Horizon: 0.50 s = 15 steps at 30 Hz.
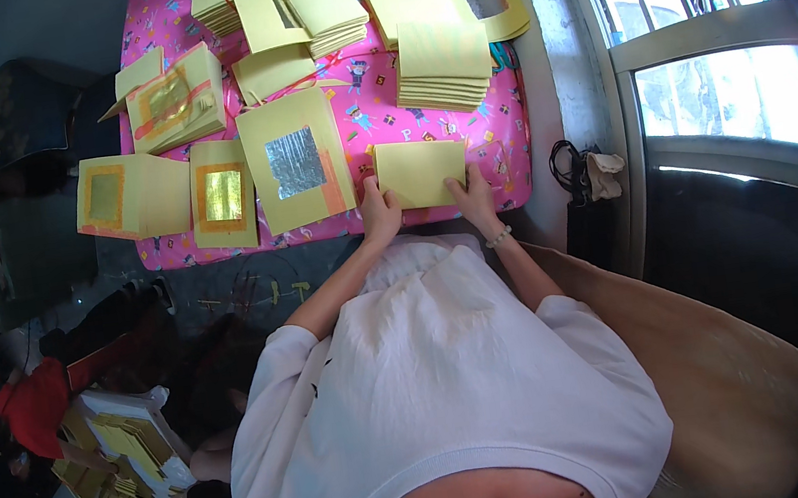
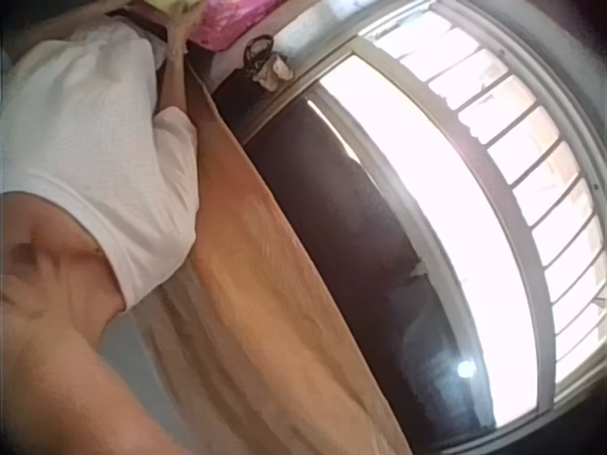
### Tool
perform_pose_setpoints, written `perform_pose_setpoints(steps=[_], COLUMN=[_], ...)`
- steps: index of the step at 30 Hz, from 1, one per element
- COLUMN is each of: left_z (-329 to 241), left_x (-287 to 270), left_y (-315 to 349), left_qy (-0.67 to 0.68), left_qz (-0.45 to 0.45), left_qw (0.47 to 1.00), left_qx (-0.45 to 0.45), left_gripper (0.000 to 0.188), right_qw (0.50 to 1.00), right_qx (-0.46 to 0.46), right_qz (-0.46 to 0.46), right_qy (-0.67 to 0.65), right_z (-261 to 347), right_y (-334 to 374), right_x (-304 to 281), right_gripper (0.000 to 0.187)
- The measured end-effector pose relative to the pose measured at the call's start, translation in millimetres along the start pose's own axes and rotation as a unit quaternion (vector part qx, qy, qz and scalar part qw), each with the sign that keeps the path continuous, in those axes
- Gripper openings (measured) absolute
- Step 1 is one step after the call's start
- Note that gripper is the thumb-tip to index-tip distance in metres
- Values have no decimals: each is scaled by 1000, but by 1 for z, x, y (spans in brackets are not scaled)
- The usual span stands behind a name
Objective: The recorder is checking and stacking sheets of joss paper (spirit money) with foil centers at a workspace.
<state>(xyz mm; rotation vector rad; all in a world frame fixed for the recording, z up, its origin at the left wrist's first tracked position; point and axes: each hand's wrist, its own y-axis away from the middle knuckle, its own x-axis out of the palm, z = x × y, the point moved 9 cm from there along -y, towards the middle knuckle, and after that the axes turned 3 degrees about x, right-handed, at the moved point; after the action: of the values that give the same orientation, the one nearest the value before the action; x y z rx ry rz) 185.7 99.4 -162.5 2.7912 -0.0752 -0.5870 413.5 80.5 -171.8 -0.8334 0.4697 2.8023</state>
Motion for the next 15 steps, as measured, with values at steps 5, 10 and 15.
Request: perform_pose_setpoints(steps=[5,10,15], left_z=[18,23,-8], left_x=[7,14,12], left_y=[-15,-18,-1], left_qy=[-111,-143,-176], left_qz=[-29,-31,-50], left_qw=[991,987,981], left_qx=[68,66,62], left_gripper=[30,37,57], right_qw=[994,986,986], right_qx=[12,-53,3], right_qz=[2,-30,-11], right_qy=[112,154,167], right_z=[9,10,2], right_y=[-10,-12,-14], right_x=[6,9,14], right_gripper=[37,36,37])
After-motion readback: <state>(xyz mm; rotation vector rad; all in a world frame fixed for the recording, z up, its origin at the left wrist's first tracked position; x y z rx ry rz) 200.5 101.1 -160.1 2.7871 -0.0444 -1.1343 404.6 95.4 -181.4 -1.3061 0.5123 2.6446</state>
